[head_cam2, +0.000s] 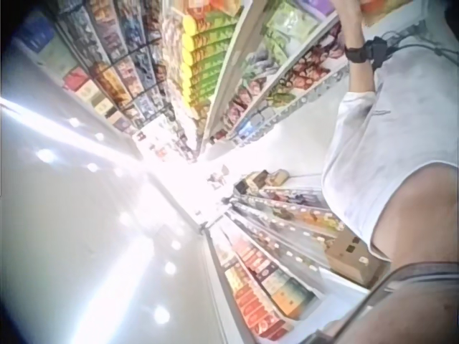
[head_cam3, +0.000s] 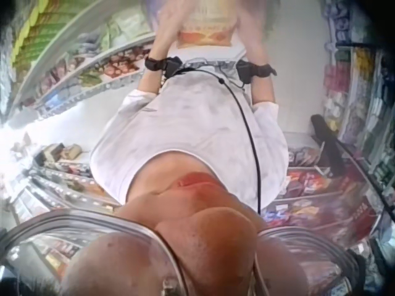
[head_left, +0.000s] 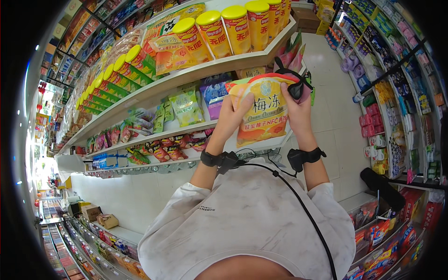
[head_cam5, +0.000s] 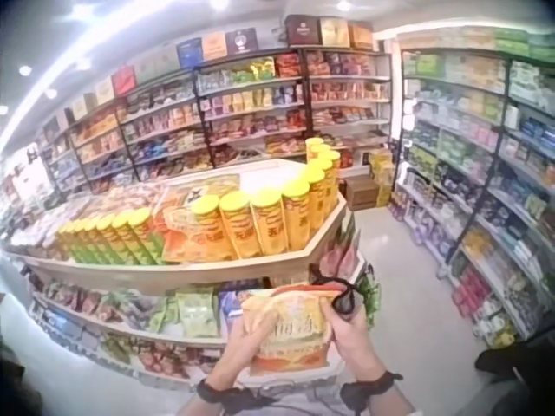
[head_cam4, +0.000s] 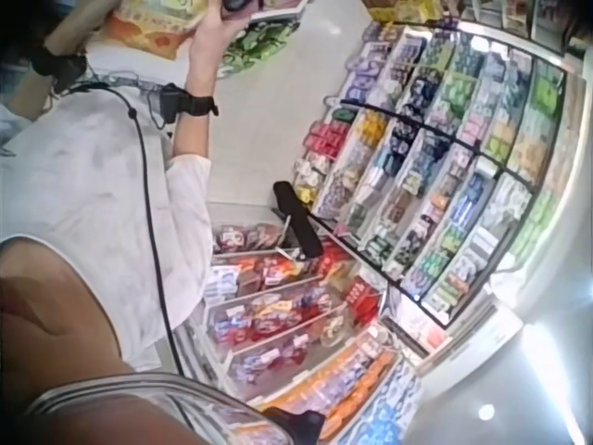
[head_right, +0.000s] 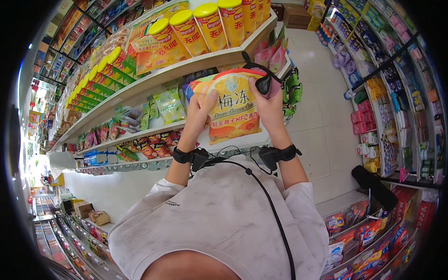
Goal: Scanning a snack bag with a handheld scanner in a supermarket.
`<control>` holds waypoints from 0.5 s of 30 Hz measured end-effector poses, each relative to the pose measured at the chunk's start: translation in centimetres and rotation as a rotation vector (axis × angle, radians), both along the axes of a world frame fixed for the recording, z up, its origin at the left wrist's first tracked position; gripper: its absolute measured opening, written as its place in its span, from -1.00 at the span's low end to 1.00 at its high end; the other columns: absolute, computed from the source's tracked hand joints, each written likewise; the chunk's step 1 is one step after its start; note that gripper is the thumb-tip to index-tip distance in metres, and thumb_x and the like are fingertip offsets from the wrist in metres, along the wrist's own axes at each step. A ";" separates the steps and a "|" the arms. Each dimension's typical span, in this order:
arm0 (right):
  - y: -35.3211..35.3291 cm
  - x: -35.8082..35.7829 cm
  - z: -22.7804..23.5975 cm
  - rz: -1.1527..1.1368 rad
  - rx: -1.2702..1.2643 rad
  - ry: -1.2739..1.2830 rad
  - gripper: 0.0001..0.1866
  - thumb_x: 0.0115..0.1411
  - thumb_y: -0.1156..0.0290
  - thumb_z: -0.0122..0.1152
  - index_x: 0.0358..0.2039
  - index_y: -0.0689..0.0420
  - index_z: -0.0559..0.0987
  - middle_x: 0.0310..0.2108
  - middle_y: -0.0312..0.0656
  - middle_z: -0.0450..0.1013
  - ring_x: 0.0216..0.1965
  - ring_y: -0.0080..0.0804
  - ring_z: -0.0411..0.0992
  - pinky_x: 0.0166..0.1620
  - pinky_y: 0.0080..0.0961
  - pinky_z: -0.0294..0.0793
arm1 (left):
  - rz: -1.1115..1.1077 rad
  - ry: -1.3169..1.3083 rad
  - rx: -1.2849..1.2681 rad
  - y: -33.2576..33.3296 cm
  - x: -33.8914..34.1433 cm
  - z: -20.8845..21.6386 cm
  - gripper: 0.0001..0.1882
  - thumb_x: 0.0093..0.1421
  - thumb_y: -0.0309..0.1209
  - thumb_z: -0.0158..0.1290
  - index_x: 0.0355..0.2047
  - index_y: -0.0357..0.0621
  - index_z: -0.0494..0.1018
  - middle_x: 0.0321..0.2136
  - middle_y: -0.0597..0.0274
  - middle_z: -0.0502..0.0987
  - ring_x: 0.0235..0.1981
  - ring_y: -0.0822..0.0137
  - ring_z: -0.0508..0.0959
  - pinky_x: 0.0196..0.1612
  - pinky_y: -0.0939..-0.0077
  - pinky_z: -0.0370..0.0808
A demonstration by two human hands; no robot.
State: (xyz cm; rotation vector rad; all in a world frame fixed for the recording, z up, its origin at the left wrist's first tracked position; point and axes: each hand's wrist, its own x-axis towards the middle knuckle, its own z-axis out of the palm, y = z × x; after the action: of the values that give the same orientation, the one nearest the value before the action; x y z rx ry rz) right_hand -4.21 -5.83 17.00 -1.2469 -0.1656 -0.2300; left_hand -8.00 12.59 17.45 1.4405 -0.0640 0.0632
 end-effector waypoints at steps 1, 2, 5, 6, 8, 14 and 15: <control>0.2 0.0 0.1 -0.002 0.001 -0.003 -0.76 0.23 0.42 0.28 -0.14 0.26 0.54 -0.24 -0.29 0.56 -0.24 -0.64 0.46 -0.13 -0.62 0.44 | -0.044 0.053 0.036 0.2 -0.1 0.0 -0.60 0.38 -0.11 -0.05 -0.17 -0.25 0.50 -0.47 0.39 0.55 -0.58 0.64 0.48 -0.57 0.74 0.38; 0.3 -0.1 0.3 -0.076 -0.056 -0.057 -0.76 0.24 0.42 0.27 -0.14 0.27 0.54 -0.26 -0.29 0.55 -0.24 -0.64 0.46 -0.14 -0.63 0.43 | -0.046 0.050 0.038 0.0 0.0 0.0 -0.60 0.38 -0.11 -0.05 -0.17 -0.25 0.50 -0.47 0.39 0.55 -0.58 0.64 0.48 -0.57 0.74 0.38; 0.4 -0.1 0.2 -0.183 -0.036 -0.084 -0.76 0.26 0.40 0.25 -0.14 0.27 0.53 -0.27 -0.30 0.54 -0.25 -0.65 0.46 -0.15 -0.66 0.42 | 0.011 0.064 0.034 -0.5 0.2 0.3 -0.55 0.38 -0.06 -0.07 -0.06 -0.24 0.46 -0.32 0.29 0.59 -0.37 0.59 0.56 -0.41 0.71 0.47; 0.4 -0.1 0.1 -0.212 0.041 -0.053 -0.75 0.27 0.38 0.24 -0.13 0.27 0.52 -0.27 -0.29 0.53 -0.25 -0.65 0.46 -0.16 -0.68 0.42 | 0.020 0.106 0.024 -0.4 0.2 0.8 -0.54 0.38 -0.05 -0.08 -0.04 -0.24 0.45 -0.32 0.30 0.59 -0.39 0.60 0.55 -0.42 0.71 0.45; -0.4 -1.1 0.3 -0.236 0.033 0.082 -0.73 0.28 0.34 0.22 -0.13 0.27 0.51 -0.28 -0.30 0.52 -0.27 -0.66 0.45 -0.18 -0.69 0.42 | 0.034 0.141 0.013 -0.7 0.4 1.1 -0.53 0.39 -0.04 -0.09 -0.03 -0.24 0.43 -0.32 0.31 0.58 -0.40 0.60 0.54 -0.43 0.71 0.44; 2.2 -2.0 2.6 -0.264 -0.761 -0.556 -0.32 0.13 0.41 0.21 0.25 0.30 0.25 0.26 0.10 0.16 0.35 -0.04 0.03 0.34 -0.19 -0.01 | 0.040 -0.022 -0.056 -2.8 0.8 1.1 -0.53 0.44 -0.05 -0.20 -0.05 -0.24 0.43 -0.27 0.31 0.51 -0.26 0.55 0.48 -0.16 0.57 0.43; 2.4 -2.0 2.3 -0.222 -0.727 -0.549 -0.23 0.08 0.43 0.22 0.30 0.29 0.19 0.33 0.13 0.04 0.42 0.03 -0.14 0.39 -0.13 -0.16 | 0.015 -0.014 -0.089 -2.8 0.8 1.1 -0.52 0.44 -0.05 -0.21 -0.03 -0.25 0.42 -0.24 0.28 0.53 -0.23 0.53 0.49 -0.13 0.57 0.44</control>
State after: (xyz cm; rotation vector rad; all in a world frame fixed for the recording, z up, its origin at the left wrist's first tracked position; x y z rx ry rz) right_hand -6.23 -3.44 19.29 -1.9034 -0.6262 -0.7531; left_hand -7.20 9.81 18.59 1.3520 -0.0610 0.0869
